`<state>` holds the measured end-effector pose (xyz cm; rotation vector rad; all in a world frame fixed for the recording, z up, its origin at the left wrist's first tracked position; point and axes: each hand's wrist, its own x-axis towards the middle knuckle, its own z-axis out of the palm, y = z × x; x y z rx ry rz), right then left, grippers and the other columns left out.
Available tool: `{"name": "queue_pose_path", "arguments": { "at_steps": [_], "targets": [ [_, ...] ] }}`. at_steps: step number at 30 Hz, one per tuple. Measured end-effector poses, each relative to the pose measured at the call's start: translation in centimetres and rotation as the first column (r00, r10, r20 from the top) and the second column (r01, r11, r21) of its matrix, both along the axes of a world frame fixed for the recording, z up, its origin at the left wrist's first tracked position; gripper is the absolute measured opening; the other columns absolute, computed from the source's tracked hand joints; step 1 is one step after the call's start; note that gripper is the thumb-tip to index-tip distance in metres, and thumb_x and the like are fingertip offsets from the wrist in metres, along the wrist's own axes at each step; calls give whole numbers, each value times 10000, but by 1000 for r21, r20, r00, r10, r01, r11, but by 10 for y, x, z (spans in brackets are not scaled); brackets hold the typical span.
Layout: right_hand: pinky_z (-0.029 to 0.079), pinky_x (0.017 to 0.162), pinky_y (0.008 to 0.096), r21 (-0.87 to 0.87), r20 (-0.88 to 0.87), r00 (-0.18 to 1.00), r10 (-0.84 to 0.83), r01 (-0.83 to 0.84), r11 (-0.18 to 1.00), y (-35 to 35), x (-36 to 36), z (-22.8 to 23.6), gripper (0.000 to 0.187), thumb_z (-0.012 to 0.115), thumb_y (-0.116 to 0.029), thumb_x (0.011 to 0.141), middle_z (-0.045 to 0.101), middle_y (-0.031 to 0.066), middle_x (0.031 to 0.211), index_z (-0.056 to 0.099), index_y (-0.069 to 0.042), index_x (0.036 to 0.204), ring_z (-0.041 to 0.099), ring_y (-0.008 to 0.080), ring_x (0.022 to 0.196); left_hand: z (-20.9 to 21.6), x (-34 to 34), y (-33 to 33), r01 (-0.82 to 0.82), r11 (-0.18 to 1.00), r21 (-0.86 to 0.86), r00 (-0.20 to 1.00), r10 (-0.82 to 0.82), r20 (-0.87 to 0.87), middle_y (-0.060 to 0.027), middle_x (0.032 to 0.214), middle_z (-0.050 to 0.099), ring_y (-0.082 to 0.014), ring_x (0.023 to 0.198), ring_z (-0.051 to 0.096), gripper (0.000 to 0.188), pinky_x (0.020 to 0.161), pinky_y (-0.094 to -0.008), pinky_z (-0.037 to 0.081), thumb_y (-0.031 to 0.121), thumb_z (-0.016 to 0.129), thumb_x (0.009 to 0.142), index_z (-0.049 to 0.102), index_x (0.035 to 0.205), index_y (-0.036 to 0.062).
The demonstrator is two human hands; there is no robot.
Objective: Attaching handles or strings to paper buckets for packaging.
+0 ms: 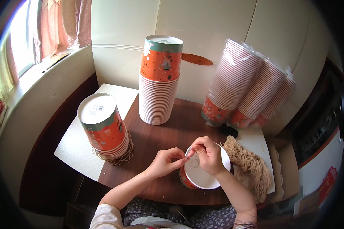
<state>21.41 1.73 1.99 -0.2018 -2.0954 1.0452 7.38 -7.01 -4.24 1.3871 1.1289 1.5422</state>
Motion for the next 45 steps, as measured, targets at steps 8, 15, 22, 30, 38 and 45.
{"name": "queue_pose_path", "arguments": {
  "at_steps": [8, 15, 22, 30, 38, 45],
  "targets": [
    [491, 594, 245, -37, -85, 996, -3, -1, 999, 5, 3, -12, 55, 471, -69, 910, 538, 52, 722, 470, -23, 880, 600, 125, 663, -9, 5, 3, -113, 992, 61, 993, 114, -24, -59, 706, 616, -95, 664, 605, 104, 574, -242, 475, 92, 537, 877, 496, 892, -3],
    [508, 610, 244, -207, -66, 993, 97, -108, 972, -1, 4, -10, 88, 457, -107, 923, 524, 45, 734, 462, -24, 894, 606, 123, 686, 5, 11, -4, -228, 971, 79, 926, 241, -290, -134, 672, 593, -181, 615, 627, 106, 546, -272, 478, 90, 530, 871, 479, 896, 0],
    [505, 596, 236, -178, -11, 999, 48, -49, 983, 2, 5, -12, 76, 471, -102, 917, 536, 37, 749, 477, -27, 907, 608, 120, 693, 4, 15, -4, -247, 969, 28, 960, 248, -132, -118, 706, 614, -182, 668, 645, 111, 585, -272, 501, 98, 491, 896, 456, 915, -5],
    [481, 583, 230, 111, 48, 995, -90, 84, 990, 0, 6, 5, 67, 558, -94, 865, 578, 42, 725, 541, -32, 879, 607, 115, 672, 9, 8, -10, -180, 983, -29, 966, 171, -191, -124, 782, 625, -176, 741, 645, 138, 631, -269, 506, 110, 493, 899, 460, 961, -8],
    [355, 503, 166, -47, 291, 955, 56, -44, 998, 2, 30, 67, 178, 619, 9, 794, 486, -55, 655, 572, -38, 959, 420, 1, 572, 7, 0, -10, -221, 960, 172, 877, 273, -396, -99, 897, 535, -151, 688, 543, 466, 621, -279, 475, 111, 654, 741, 411, 1124, 9],
    [416, 587, 172, -203, 203, 979, -19, 61, 977, 35, 71, 81, 119, 570, -7, 833, 541, -38, 766, 564, -24, 951, 490, 11, 669, 13, -3, -10, -264, 964, 40, 906, 262, -331, -94, 890, 505, -172, 691, 558, 442, 579, -274, 480, 91, 660, 727, 432, 1100, 29]
  ]
}}
